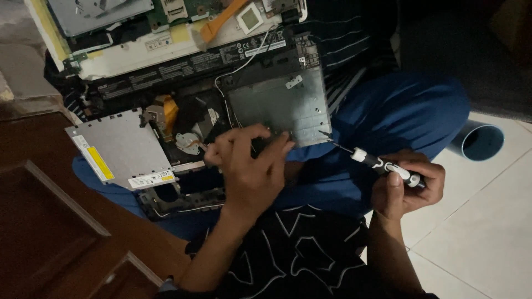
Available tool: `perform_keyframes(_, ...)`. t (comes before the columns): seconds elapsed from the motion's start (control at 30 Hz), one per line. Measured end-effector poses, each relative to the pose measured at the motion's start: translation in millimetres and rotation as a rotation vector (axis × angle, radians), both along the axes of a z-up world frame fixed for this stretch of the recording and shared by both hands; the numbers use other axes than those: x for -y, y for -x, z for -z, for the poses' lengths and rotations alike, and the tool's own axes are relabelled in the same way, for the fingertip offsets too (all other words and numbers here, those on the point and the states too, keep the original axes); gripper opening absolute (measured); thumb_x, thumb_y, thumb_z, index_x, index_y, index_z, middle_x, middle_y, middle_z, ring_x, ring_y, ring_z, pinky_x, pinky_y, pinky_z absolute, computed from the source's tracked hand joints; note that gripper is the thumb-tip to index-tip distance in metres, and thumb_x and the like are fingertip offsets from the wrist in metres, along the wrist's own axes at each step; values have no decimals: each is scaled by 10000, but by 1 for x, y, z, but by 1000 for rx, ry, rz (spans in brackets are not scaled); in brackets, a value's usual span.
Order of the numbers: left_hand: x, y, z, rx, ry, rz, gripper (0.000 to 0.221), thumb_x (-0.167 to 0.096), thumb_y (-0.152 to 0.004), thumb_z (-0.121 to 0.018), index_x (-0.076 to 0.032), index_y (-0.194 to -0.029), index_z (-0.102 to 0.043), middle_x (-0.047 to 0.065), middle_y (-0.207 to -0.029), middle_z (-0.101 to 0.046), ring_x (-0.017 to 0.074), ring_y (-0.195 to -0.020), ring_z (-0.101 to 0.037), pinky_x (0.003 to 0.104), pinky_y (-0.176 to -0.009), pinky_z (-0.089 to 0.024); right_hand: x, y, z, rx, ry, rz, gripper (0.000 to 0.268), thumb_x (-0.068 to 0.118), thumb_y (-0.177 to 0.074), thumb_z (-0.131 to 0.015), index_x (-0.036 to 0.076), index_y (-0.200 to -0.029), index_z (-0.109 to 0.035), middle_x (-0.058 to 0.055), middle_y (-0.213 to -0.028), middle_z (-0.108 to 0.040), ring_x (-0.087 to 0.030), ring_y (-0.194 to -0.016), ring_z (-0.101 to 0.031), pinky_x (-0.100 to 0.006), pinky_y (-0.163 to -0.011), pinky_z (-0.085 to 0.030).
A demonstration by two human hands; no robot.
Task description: Connecting internal motherboard cables and securing components with a screwdriver during a laptop repair.
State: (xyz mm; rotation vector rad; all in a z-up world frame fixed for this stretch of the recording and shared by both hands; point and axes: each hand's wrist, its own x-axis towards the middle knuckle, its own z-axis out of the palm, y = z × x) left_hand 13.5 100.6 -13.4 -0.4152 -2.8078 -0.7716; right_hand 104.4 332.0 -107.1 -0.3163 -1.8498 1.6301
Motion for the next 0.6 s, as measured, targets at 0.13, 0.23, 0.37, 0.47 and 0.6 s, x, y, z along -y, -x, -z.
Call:
perform_keyframes(0.13, 11, 2, -8, 47, -50, -28, 120, -149, -884, -825, -130, -1002, -828, 39, -1107, -610, 264, -1065, -449, 450, -963, -256, 0, -2, 2, 2, 19, 15, 259, 230, -962, -688, 70, -1059, -510, -45, -887, -588, -214, -766, -671, -298, -762, -552)
perform_keyframes(0.23, 16, 9, -24, 17, -83, -57, 89, -135, -881, -805, -85, -954, -819, 42, -1100, -576, 227, -1006, -461, 412, -949, -251, 0, 1, -1, -6, 20, -2, 237, 222, -963, -671, 78, -1056, -509, -35, -842, -578, -203, -728, -662, -280, -736, -527)
perform_keyframes(0.37, 29, 9, -37, 36, -112, -119, 54, -85, -876, -795, -52, -919, -793, 46, -1081, -590, 239, -962, -424, 402, -945, -263, 1, 6, -1, -39, 30, 32, 244, 239, -958, -658, 66, -1042, -508, -54, -864, -582, -200, -729, -635, -293, -748, -533)
perform_keyframes(0.47, 42, 2, -36, 4, -128, -161, 97, -95, -857, -821, -65, -911, -746, 58, -1127, -567, 252, -984, -448, 414, -959, -280, -1, 8, -3, -43, 11, 21, 241, 238, -966, -653, 54, -1054, -525, -79, -855, -605, -211, -731, -667, -273, -750, -529)
perform_keyframes(0.6, 54, -5, -47, -9, -187, -134, 176, -90, -855, -821, -49, -834, -651, 61, -1067, -610, 246, -983, -506, 404, -958, -277, -3, 12, -2, -94, 79, -4, 210, 213, -950, -644, 55, -1041, -539, -107, -855, -632, -147, -651, -556, -244, -672, -461)
